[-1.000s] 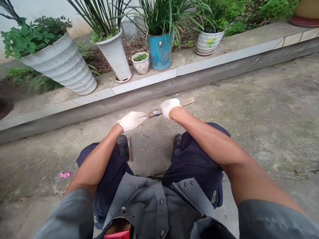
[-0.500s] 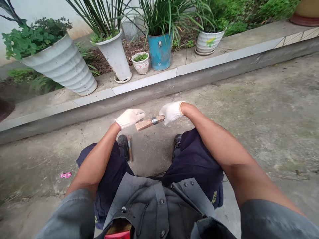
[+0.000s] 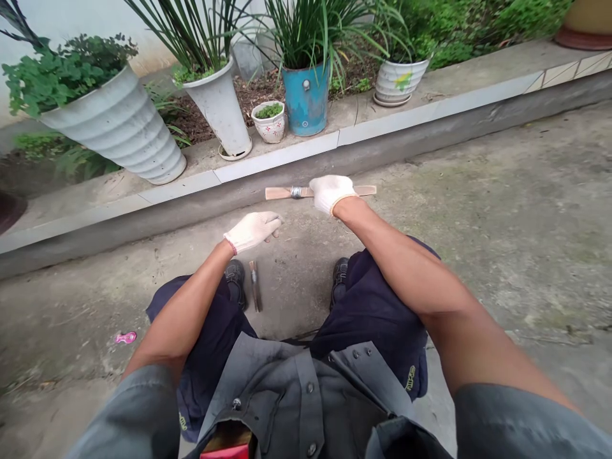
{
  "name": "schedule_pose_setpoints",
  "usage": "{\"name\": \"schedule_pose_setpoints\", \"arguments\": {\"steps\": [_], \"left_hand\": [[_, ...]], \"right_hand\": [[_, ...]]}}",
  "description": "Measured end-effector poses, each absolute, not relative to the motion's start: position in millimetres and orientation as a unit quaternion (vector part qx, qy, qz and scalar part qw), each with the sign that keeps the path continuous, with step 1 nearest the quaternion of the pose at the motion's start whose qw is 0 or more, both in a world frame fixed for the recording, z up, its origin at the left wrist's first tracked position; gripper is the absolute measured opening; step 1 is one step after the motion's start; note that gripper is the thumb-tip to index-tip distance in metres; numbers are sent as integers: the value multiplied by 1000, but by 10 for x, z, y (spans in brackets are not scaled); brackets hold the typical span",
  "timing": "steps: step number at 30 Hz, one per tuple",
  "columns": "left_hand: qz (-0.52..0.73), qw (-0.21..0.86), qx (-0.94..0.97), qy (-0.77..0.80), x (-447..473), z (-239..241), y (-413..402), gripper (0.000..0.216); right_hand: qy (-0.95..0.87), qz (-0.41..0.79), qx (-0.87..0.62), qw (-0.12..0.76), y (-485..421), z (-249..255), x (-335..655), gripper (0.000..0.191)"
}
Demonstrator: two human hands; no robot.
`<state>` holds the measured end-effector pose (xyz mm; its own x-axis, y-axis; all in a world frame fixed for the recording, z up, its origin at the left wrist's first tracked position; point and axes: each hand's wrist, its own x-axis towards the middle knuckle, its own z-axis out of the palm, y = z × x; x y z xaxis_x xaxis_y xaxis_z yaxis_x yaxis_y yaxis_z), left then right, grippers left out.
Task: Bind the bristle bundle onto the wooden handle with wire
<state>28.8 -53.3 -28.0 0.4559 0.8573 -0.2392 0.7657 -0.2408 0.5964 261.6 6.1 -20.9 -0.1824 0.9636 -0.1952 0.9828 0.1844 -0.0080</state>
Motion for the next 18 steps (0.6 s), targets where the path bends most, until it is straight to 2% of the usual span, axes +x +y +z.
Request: {"name": "schedule_pose_setpoints", "arguments": {"steps": [4,8,13,18], "left_hand": [[45,272,824,494,274,-266,-527,35],[45,247,840,481,233,-201,-512,34],[70,288,807,510,139,-159,-470,34],[101,370,799,463,78,-222,-445,38]], "right_hand": [[790,-73,579,189,-64,-309,2548,37],[839,-136,472,234,-203,-350,2522,31],[866,-233,400,187,-217,-277,2654,20],[864,-287,403,93,-229,-80,2749,28]]}}
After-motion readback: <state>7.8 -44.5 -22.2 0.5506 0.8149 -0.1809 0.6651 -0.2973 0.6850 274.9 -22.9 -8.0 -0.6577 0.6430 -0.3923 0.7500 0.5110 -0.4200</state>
